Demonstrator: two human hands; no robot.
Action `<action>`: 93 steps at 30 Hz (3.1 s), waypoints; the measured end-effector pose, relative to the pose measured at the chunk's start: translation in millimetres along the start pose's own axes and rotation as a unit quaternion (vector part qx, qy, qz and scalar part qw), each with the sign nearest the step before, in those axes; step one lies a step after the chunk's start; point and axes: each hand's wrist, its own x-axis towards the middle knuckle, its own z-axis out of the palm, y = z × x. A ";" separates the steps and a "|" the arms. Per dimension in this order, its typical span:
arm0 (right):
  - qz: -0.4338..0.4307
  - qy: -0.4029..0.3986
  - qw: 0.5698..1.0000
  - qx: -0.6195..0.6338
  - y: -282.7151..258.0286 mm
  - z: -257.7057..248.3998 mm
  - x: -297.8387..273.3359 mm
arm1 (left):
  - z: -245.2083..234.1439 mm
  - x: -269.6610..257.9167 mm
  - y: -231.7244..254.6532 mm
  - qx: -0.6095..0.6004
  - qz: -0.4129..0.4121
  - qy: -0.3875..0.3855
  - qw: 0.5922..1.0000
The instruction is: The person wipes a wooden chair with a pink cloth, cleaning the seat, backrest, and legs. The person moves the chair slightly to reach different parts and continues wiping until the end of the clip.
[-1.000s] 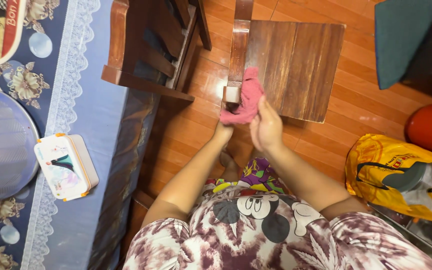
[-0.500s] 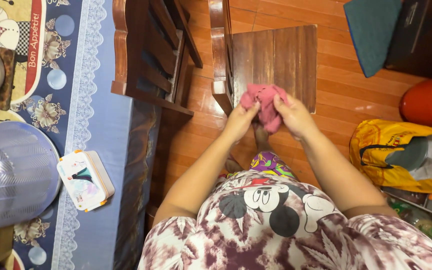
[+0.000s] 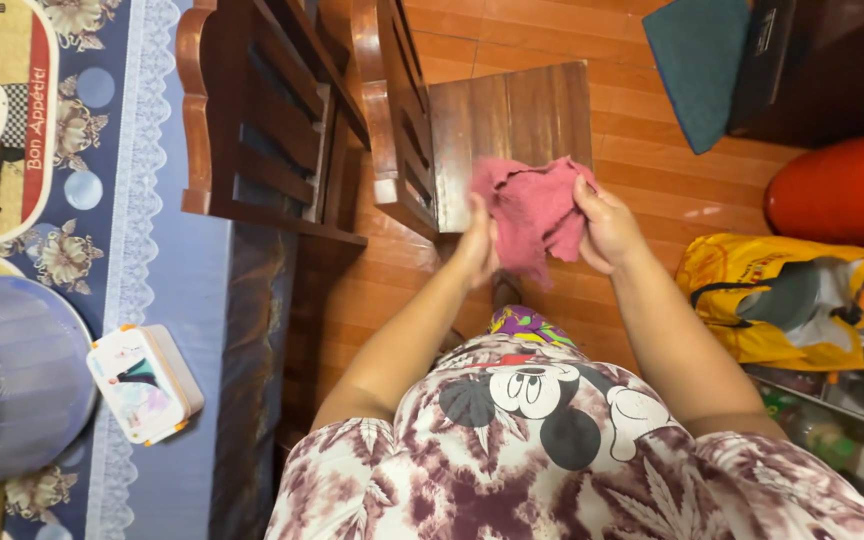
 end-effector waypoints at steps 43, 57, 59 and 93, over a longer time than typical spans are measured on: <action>0.107 -0.111 0.987 -0.035 69.8 -28.7 116.0 | 20.0 42.2 23.0 0.283 0.315 0.154 0.893; -0.145 -0.096 0.970 -0.172 245.9 58.6 168.2 | -215.1 4.9 36.3 0.142 0.398 0.379 0.823; -0.333 -0.065 0.912 -0.229 280.7 31.4 197.9 | -226.0 28.5 58.2 0.025 0.349 0.266 0.898; -0.126 -0.011 0.990 0.054 158.0 80.6 309.9 | -177.9 124.5 219.1 0.172 0.341 0.110 0.918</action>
